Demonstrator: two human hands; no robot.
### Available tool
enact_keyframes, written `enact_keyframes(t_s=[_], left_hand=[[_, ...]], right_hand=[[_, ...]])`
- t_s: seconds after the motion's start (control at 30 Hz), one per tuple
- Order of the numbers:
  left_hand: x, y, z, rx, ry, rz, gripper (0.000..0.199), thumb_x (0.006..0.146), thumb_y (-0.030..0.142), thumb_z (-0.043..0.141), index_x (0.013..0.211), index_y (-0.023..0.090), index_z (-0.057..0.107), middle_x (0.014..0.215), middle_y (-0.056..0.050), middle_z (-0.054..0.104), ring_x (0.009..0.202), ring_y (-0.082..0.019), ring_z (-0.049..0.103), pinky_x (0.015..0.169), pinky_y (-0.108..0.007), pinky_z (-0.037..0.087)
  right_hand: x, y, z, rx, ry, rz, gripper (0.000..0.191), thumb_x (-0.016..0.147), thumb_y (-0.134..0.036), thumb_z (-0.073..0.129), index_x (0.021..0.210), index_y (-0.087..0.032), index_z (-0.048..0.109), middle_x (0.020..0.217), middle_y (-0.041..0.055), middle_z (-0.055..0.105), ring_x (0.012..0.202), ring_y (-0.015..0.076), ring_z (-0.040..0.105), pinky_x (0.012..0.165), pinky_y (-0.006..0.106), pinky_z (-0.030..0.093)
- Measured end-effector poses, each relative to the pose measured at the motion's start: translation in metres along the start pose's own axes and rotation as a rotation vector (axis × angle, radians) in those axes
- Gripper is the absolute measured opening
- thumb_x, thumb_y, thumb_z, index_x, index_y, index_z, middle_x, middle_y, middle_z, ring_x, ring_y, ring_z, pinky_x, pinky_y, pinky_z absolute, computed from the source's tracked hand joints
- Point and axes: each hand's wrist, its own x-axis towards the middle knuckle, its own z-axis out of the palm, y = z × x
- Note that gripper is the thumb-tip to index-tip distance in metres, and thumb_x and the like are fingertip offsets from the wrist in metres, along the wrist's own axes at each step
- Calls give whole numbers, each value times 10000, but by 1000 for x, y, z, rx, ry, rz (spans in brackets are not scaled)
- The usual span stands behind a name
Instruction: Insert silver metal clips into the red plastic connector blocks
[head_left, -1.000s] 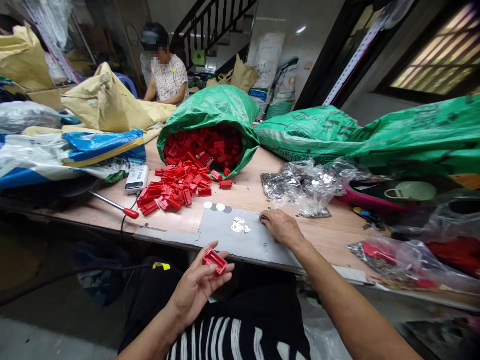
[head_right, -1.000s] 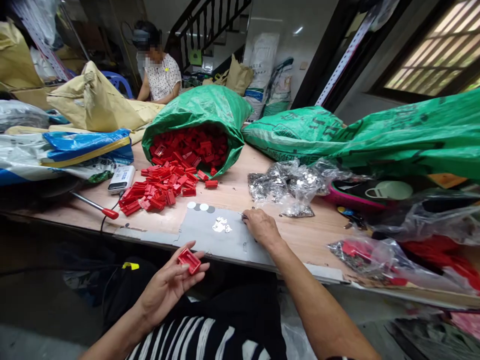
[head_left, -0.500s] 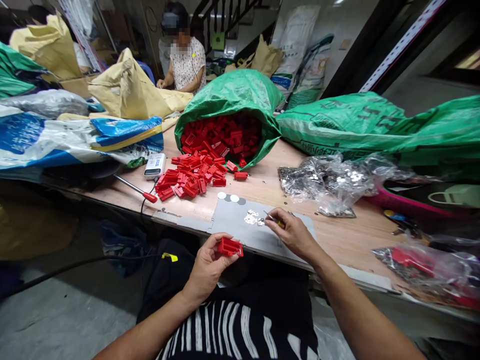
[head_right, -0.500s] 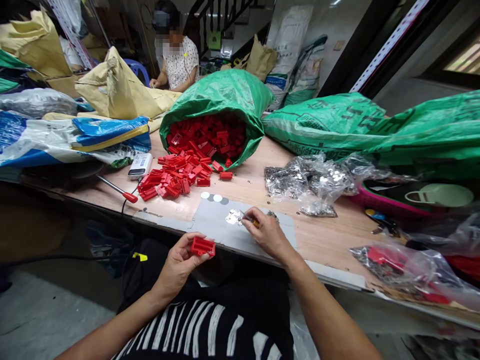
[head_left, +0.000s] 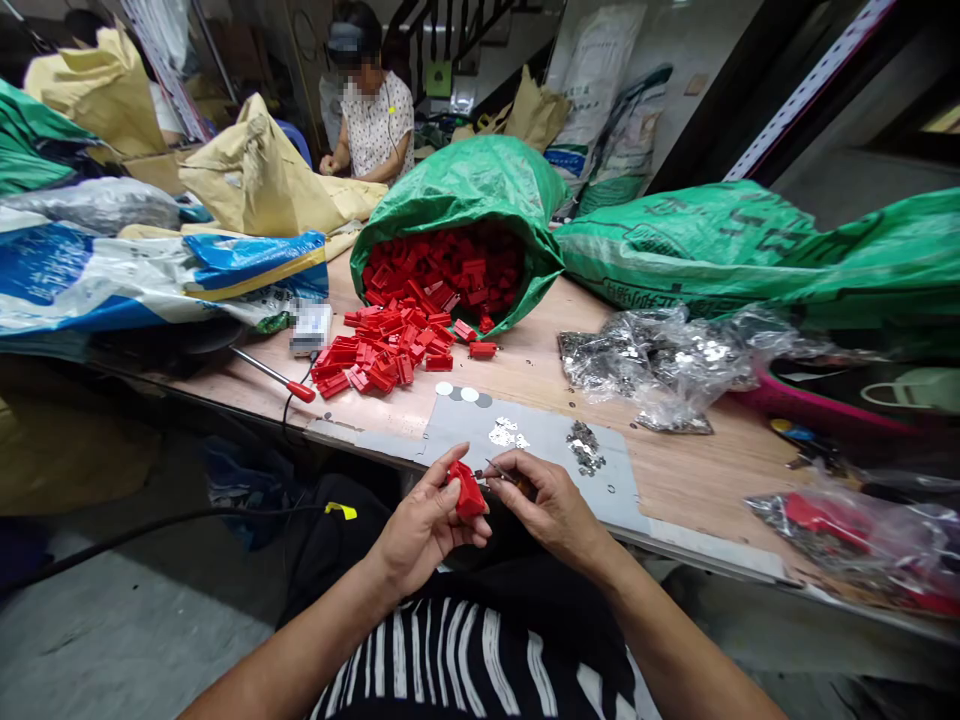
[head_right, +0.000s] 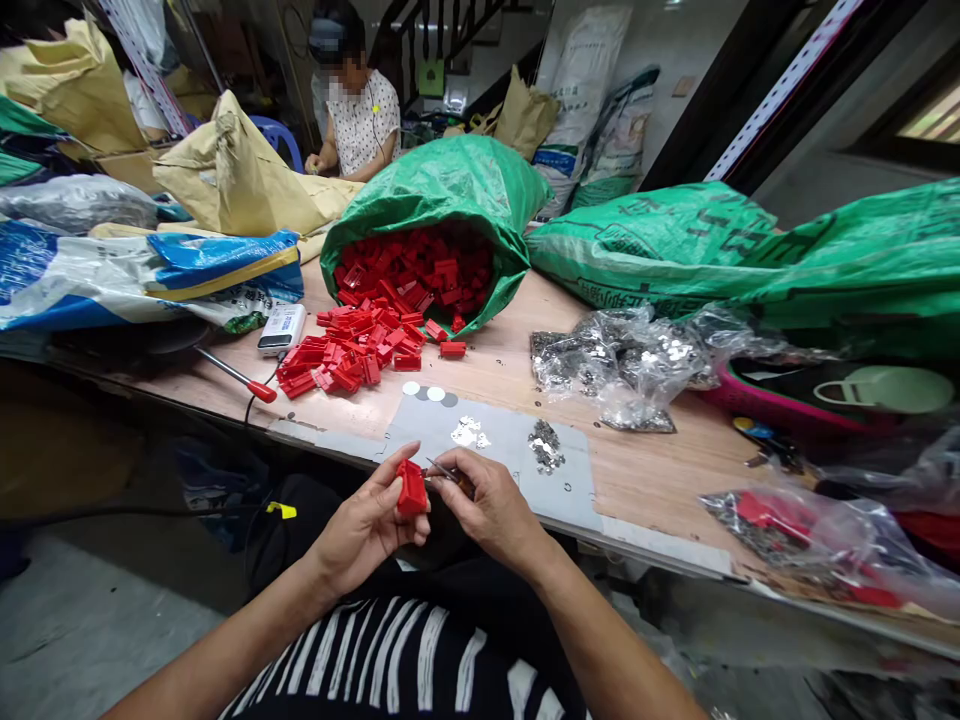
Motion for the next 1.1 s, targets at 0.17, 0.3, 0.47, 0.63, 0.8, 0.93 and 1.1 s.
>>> enact_keyframes(t_s=[0.17, 0.3, 0.47, 0.63, 0.8, 0.93, 1.1], left_hand=[[-1, 2, -3, -194, -36, -153, 493, 926, 303, 451, 1404, 257, 341, 782, -56, 653, 586, -120, 628, 606, -252, 473], [0, -1, -7, -241, -57, -183, 455, 925, 291, 447, 1373, 241, 388, 760, -53, 648, 570, -117, 625, 599, -244, 465], [2, -5, -8, -249, -70, -189, 417, 922, 289, 452, 1333, 220, 432, 756, -55, 650, 562, -118, 624, 579, -235, 451], [2, -9, -11, -243, -82, -189, 383, 925, 285, 440, 1300, 207, 461, 753, -65, 654, 556, -124, 627, 565, -235, 444], [1, -12, -12, -262, -81, -196, 304, 932, 269, 419, 1201, 182, 531, 734, -63, 649, 540, -119, 619, 554, -232, 437], [2, -12, -12, -274, -82, -208, 311, 934, 256, 411, 1213, 183, 526, 719, -57, 643, 531, -117, 607, 557, -240, 436], [1, -10, -11, -285, -85, -200, 389, 935, 244, 403, 1319, 198, 445, 717, -57, 639, 530, -112, 597, 552, -234, 422]], right_hand=[[4, 3, 1, -40, -40, -61, 96, 908, -245, 512, 962, -206, 581, 823, 14, 626, 717, 136, 552, 671, 248, 429], [5, 4, -1, -55, -72, -110, 100, 899, -216, 528, 966, -203, 601, 901, 37, 650, 809, 150, 592, 738, 262, 454], [7, -1, -6, -92, -128, -144, 153, 883, -161, 538, 993, -209, 633, 950, 46, 670, 869, 157, 617, 790, 273, 471], [9, -3, -8, -116, -167, -132, 212, 864, -137, 550, 1032, -217, 653, 994, 44, 690, 910, 165, 635, 821, 284, 483], [9, -4, -7, -102, -163, -80, 206, 835, -121, 583, 1011, -207, 650, 975, 36, 705, 885, 164, 646, 792, 275, 491], [8, -3, -6, -69, -147, -54, 144, 840, -150, 597, 958, -203, 661, 930, 31, 703, 835, 155, 644, 753, 261, 486], [7, 5, -7, 62, -162, -34, 162, 888, -254, 557, 991, -214, 675, 971, 43, 695, 884, 168, 632, 803, 275, 474]])
